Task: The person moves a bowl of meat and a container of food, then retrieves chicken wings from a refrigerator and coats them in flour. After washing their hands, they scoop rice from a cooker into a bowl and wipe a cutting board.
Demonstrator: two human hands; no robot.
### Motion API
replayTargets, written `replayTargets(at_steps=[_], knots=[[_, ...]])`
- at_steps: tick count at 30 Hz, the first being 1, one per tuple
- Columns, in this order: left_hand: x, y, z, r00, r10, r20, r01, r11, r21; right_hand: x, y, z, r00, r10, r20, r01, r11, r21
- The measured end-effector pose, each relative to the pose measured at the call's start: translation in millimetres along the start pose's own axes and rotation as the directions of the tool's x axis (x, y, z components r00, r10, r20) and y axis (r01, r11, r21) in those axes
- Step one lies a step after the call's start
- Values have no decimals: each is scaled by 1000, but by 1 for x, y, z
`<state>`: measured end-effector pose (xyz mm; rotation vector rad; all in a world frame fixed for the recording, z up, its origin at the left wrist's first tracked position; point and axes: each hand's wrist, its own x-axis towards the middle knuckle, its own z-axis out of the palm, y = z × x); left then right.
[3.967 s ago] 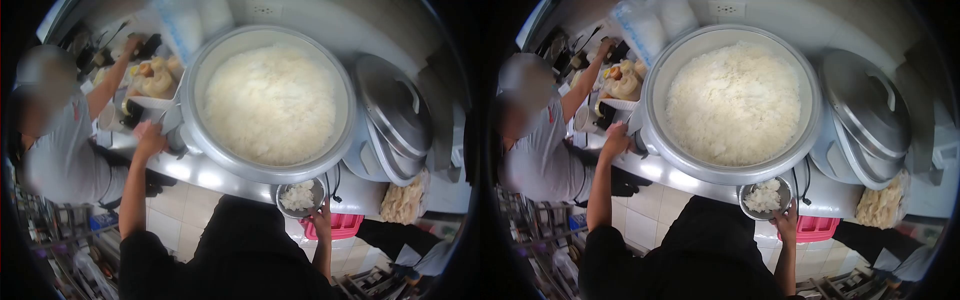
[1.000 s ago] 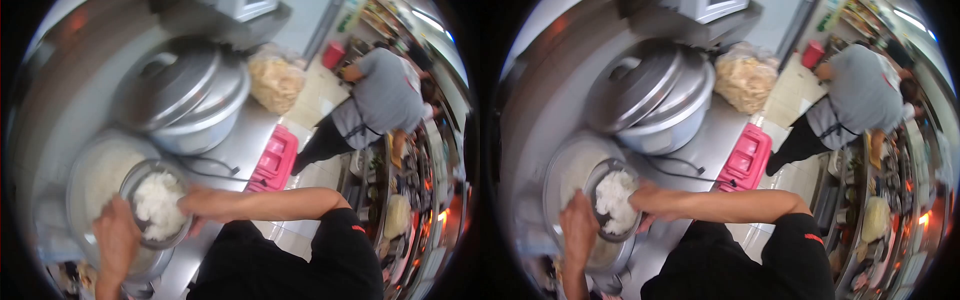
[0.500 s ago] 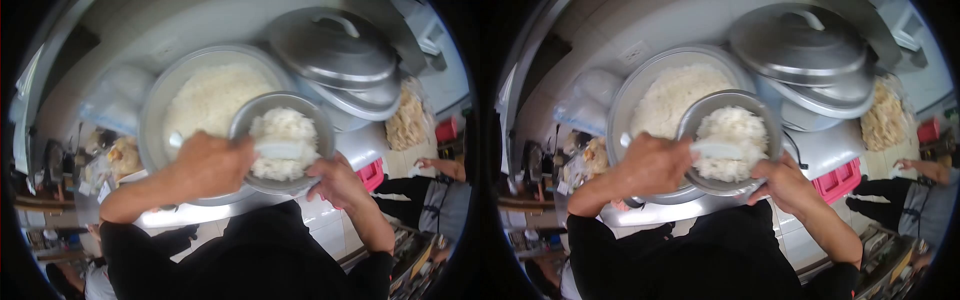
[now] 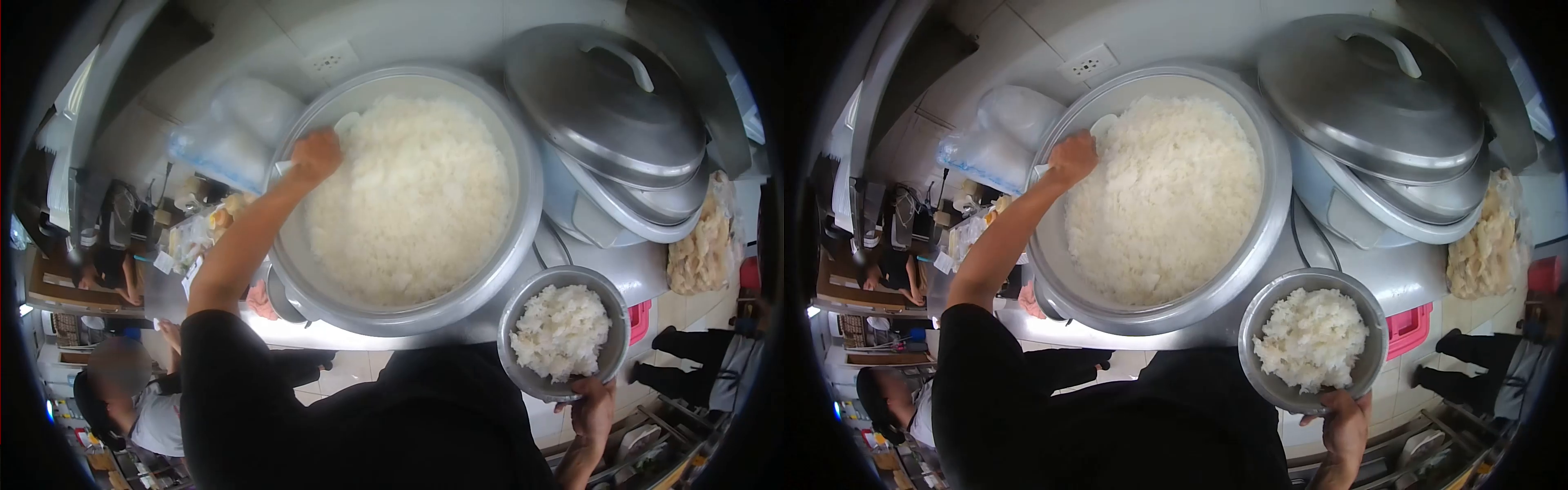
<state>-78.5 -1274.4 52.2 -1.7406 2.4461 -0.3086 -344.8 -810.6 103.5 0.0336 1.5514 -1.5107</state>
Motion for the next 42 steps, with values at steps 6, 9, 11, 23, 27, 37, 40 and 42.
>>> replayTargets(at_steps=[6,9,11,23,27,37,40,42], knots=[[-17,-5,-8,981,196,12,-195,980,-42,21,19,7,987,123,99,-123,992,-11],[-36,1,-19,979,204,13,-203,978,-37,20,14,10,977,75,201,-79,997,11],[-49,3,-22,968,247,38,-245,969,-41,20,15,7,979,67,190,-69,998,2],[-125,30,-16,908,376,184,-318,906,-280,19,15,4,981,89,173,-87,996,-20],[-147,44,-25,794,510,329,-392,845,-364,14,16,4,993,55,107,-58,998,27],[-165,37,-16,566,713,414,-315,651,-690,10,9,12,984,-72,165,76,997,-17],[-151,23,-60,547,702,457,-232,651,-722,-1,-33,21,958,-22,286,36,998,-46],[-141,4,-64,543,671,505,-197,687,-700,1,-44,36,940,50,337,-28,997,-68]])
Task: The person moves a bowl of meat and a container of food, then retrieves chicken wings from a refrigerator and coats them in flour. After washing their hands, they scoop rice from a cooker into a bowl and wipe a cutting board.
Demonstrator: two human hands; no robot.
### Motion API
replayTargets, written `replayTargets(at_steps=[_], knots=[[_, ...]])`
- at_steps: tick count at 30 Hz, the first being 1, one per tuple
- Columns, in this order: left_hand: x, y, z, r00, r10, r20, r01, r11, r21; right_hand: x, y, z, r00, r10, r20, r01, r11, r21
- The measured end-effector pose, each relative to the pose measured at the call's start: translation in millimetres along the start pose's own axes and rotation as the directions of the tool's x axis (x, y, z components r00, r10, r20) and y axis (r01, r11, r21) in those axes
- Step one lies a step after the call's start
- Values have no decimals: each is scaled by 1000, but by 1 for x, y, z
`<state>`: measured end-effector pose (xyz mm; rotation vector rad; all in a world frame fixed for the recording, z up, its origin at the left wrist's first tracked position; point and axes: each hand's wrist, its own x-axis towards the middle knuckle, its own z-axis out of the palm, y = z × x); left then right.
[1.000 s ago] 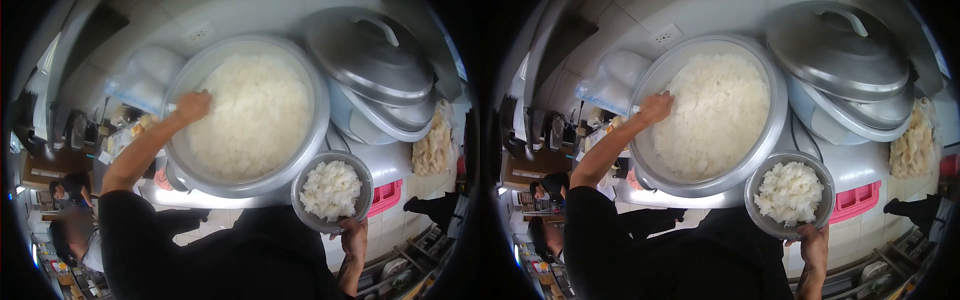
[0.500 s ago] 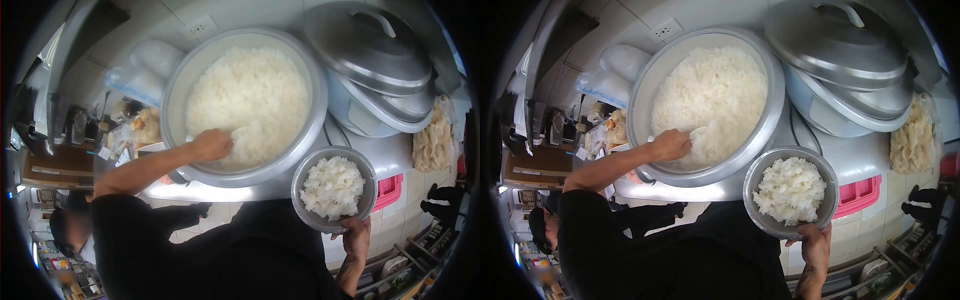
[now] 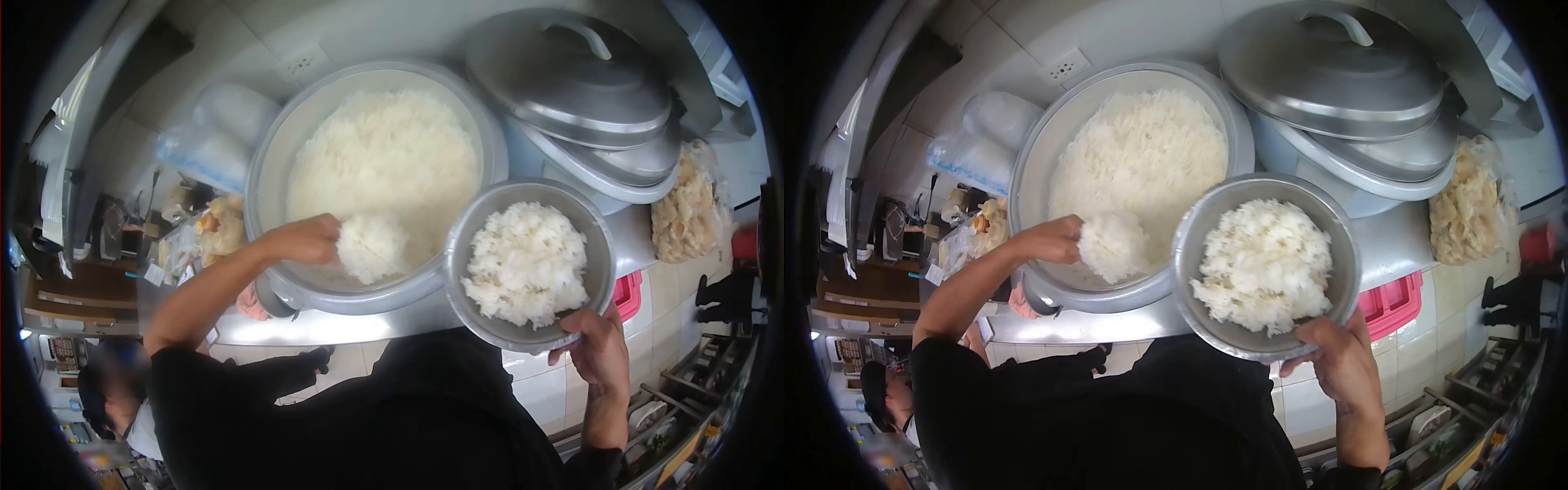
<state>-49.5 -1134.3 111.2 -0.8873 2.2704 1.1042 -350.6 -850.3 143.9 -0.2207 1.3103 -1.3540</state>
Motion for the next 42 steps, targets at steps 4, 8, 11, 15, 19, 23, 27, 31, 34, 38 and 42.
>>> replayTargets(at_steps=[4,8,11,15,19,23,27,31,34,38,42], knots=[[-15,26,-27,900,377,-218,-324,914,244,16,-21,22,987,53,149,-39,995,-95],[-32,113,-25,744,353,-567,-342,930,131,32,-28,42,965,70,252,-49,995,-90],[-20,143,1,729,431,-532,-40,803,594,45,-27,48,942,153,297,-128,986,-103],[-11,147,12,562,581,-589,-8,716,698,50,-31,47,928,157,338,-132,986,-98],[-29,153,21,587,466,-662,4,816,578,51,-30,44,932,146,330,-135,989,-57],[-32,153,30,632,468,-618,-30,812,583,49,-29,45,949,131,288,-125,991,-40],[-31,156,30,662,453,-598,-112,848,518,49,-27,35,945,108,309,-104,994,-29],[-16,133,-9,570,151,-807,-38,987,158,24,-18,13,995,14,102,-14,1000,0],[42,48,-37,568,40,-822,312,914,260,7,3,-14,998,-24,-52,25,999,25],[99,-37,-65,481,-215,-850,558,823,108,-8,32,-31,988,-19,-153,22,1000,20],[129,-53,-65,476,-178,-861,536,835,124,5,62,-35,997,49,-67,-43,996,78]])
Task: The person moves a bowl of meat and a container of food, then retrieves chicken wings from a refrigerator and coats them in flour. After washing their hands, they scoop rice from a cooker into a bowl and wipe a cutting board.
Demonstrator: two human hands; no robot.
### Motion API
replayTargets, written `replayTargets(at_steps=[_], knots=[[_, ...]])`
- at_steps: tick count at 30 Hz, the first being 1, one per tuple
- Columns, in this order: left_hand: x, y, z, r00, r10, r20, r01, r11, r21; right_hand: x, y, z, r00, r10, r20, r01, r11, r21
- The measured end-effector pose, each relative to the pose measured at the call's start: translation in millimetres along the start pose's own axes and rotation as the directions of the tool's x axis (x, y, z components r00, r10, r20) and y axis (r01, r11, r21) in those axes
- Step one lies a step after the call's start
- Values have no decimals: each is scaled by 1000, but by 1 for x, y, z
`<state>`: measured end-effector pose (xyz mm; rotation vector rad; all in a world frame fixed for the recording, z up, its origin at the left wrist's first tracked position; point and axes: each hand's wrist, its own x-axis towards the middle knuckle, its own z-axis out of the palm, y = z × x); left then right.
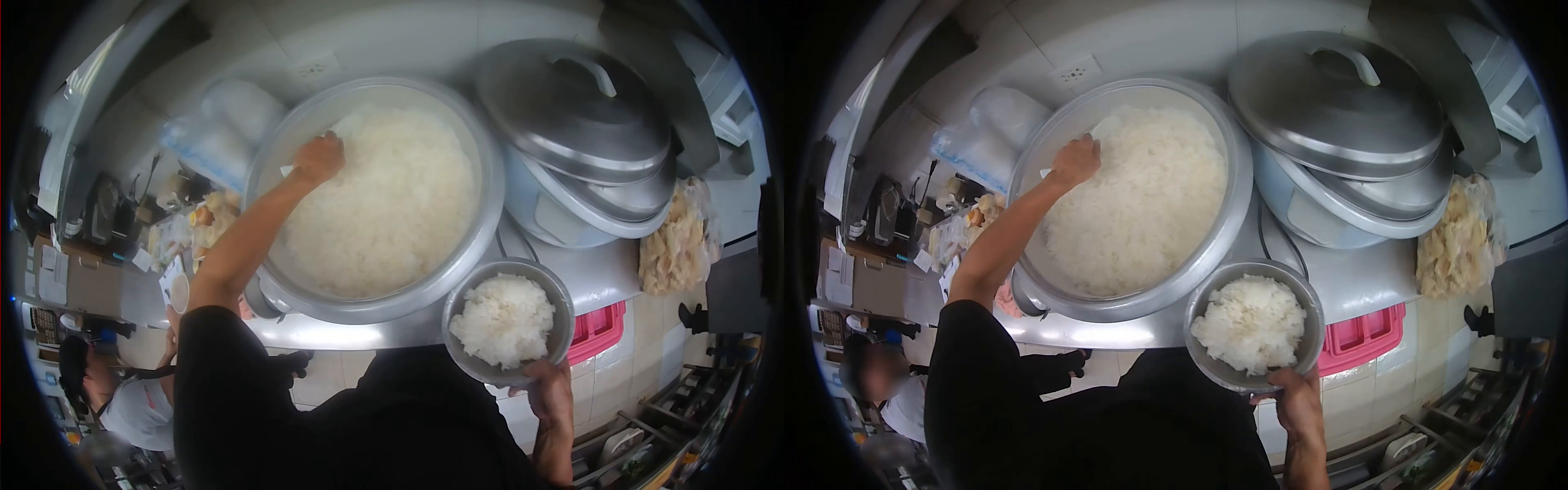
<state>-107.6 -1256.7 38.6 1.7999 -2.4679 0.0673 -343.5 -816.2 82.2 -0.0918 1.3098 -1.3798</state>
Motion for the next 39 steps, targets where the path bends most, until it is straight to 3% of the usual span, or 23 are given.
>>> replayTargets(at_steps=[2,6,8,15,17,18,20,22,24,26,28,29,31,32,34,35,36,37,38,39], knots=[[-5,2,0,988,147,47,-147,989,-1,6,4,7,999,24,46,-25,1000,8],[-32,14,-11,968,248,45,-248,969,-4,11,9,14,999,17,48,-18,1000,20],[-50,29,-6,905,404,132,-394,914,-98,7,9,18,1000,27,-2,-27,999,24],[-97,51,-9,874,437,210,-383,888,-254,2,10,18,1000,1,26,-2,999,35],[-114,61,-28,804,467,369,-417,884,-212,4,12,16,1000,1,29,-2,999,37],[-119,60,-29,803,467,370,-417,884,-211,5,12,14,998,11,62,-13,1000,29],[-127,55,-29,718,538,441,-448,843,-298,3,13,13,996,20,90,-22,1000,16],[-139,47,-30,703,557,441,-431,828,-358,-7,10,13,999,-51,-13,51,998,32],[-147,42,-37,583,690,429,-394,702,-594,-15,0,7,999,-41,-30,41,999,17],[-152,42,-42,577,710,404,-406,678,-612,-25,-13,4,996,-27,-80,31,998,50],[-147,39,-48,520,600,608,-178,772,-611,-32,-27,11,992,-50,-120,55,998,35],[-144,37,-51,519,607,601,-184,767,-615,-33,-34,15,987,-51,-153,55,998,27],[-139,29,-56,462,618,636,5,715,-699,-29,-41,23,982,-85,-167,89,996,21],[-133,23,-58,461,624,632,-1,712,-702,-24,-45,27,981,-91,-171,96,995,22],[-113,4,-64,258,826,501,-487,559,-671,-15,-53,38,997,-73,-38,73,997,-7],[-103,-8,-57,96,990,104,-850,136,-508,-11,-57,46,995,-83,-46,83,997,-2],[-103,-1,-74,82,992,98,-854,121,-507,-8,-61,54,997,-71,44,73,996,-42],[-107,10,-110,451,812,370,-494,573,-654,-5,-65,62,990,-55,134,66,994,-85],[-112,19,-138,594,444,671,49,812,-582,-1,-68,68,990,-65,126,76,994,-82],[-115,26,-155,595,450,666,41,811,-584,4,-70,75,984,-30,178,44,996,-76]])
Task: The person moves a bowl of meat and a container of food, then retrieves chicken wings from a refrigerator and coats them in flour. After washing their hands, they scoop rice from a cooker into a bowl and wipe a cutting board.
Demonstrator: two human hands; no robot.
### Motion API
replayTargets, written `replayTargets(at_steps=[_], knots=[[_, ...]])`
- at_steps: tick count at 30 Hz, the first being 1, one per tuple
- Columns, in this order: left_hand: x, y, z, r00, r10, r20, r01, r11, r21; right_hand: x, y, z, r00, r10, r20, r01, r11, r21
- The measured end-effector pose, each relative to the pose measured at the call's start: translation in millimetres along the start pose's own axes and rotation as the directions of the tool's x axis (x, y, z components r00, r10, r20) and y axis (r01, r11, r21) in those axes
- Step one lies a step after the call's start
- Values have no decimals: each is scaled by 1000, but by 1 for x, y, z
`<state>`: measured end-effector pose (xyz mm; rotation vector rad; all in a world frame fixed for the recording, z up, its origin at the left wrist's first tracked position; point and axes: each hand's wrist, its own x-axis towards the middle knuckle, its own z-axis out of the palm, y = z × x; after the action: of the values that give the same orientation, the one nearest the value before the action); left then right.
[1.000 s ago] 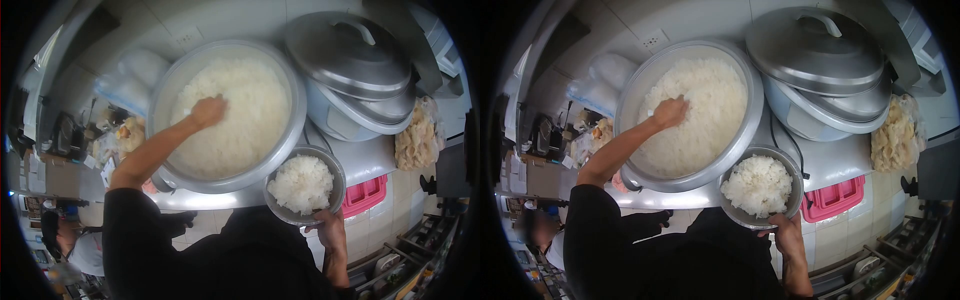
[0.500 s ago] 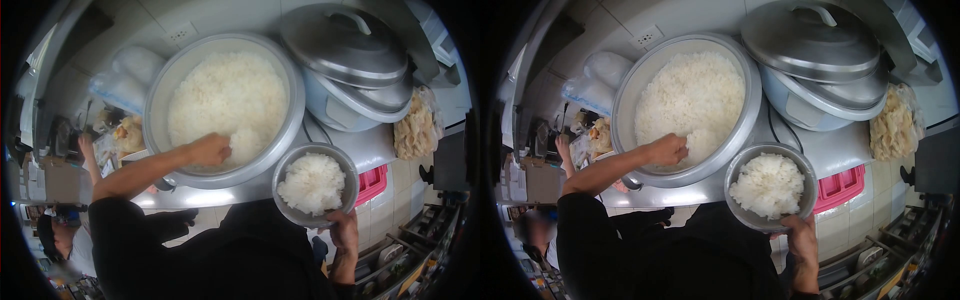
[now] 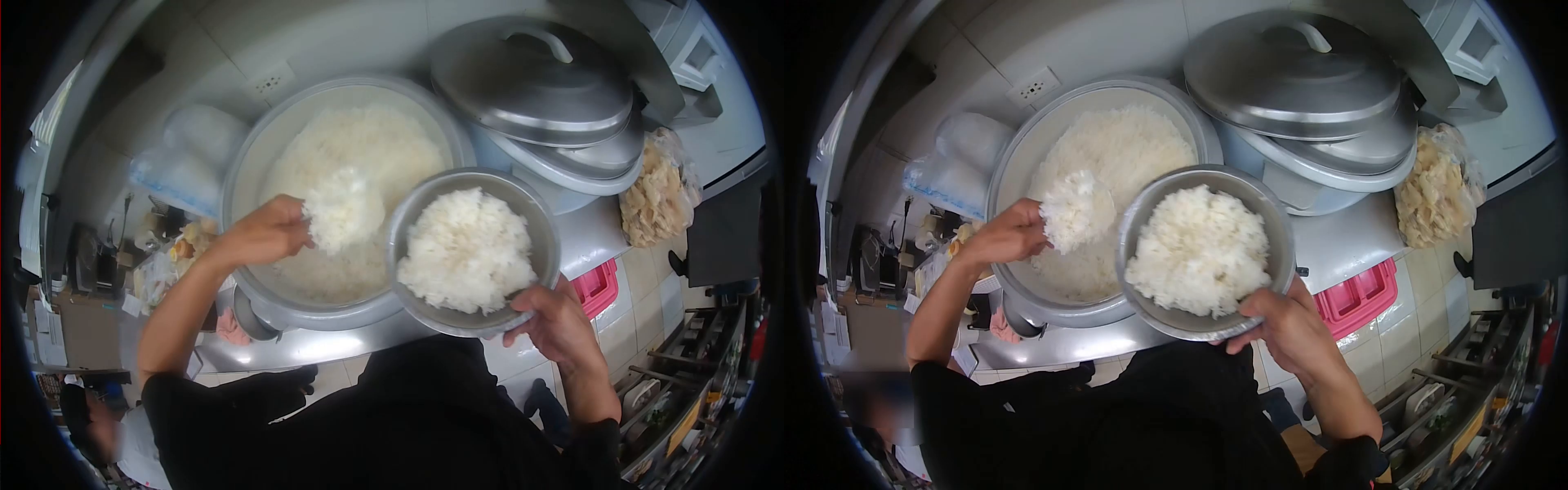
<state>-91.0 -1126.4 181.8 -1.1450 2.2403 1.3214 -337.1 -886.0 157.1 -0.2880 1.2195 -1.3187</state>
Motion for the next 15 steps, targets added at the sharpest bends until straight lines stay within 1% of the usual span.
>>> replayTargets(at_steps=[1,2,3,4,5,6,7,8,11,12,13,15], knots=[[-8,13,0,989,96,-109,-95,995,14,6,-2,6,998,32,59,-33,999,7],[-12,22,3,957,190,-218,-186,982,38,11,-3,12,998,26,64,-26,1000,6],[-12,27,10,955,190,-227,-186,982,42,17,-3,18,997,23,79,-24,1000,13],[-11,33,19,882,319,-346,-224,931,288,21,-4,24,995,23,93,-25,999,21],[-11,39,30,783,461,-417,-210,827,521,25,-6,28,995,23,100,-25,999,23],[-7,45,46,784,460,-416,-205,825,526,29,-7,32,992,35,122,-34,999,-9],[-2,50,64,731,531,-429,-122,720,683,32,-9,35,989,47,139,-43,999,-34],[0,52,74,678,607,-415,-29,586,810,34,-10,38,984,59,168,-53,998,-41],[-10,60,70,679,620,-393,-41,566,823,39,-5,35,982,78,173,-73,997,-35],[-19,69,64,652,612,-447,-34,612,790,38,-5,34,980,75,182,-71,997,-32],[-19,68,65,659,614,-434,-42,607,794,38,-5,33,982,77,174,-74,997,-20],[-24,64,74,714,610,-345,-161,622,766,38,-5,31,981,66,183,-63,998,-22]])
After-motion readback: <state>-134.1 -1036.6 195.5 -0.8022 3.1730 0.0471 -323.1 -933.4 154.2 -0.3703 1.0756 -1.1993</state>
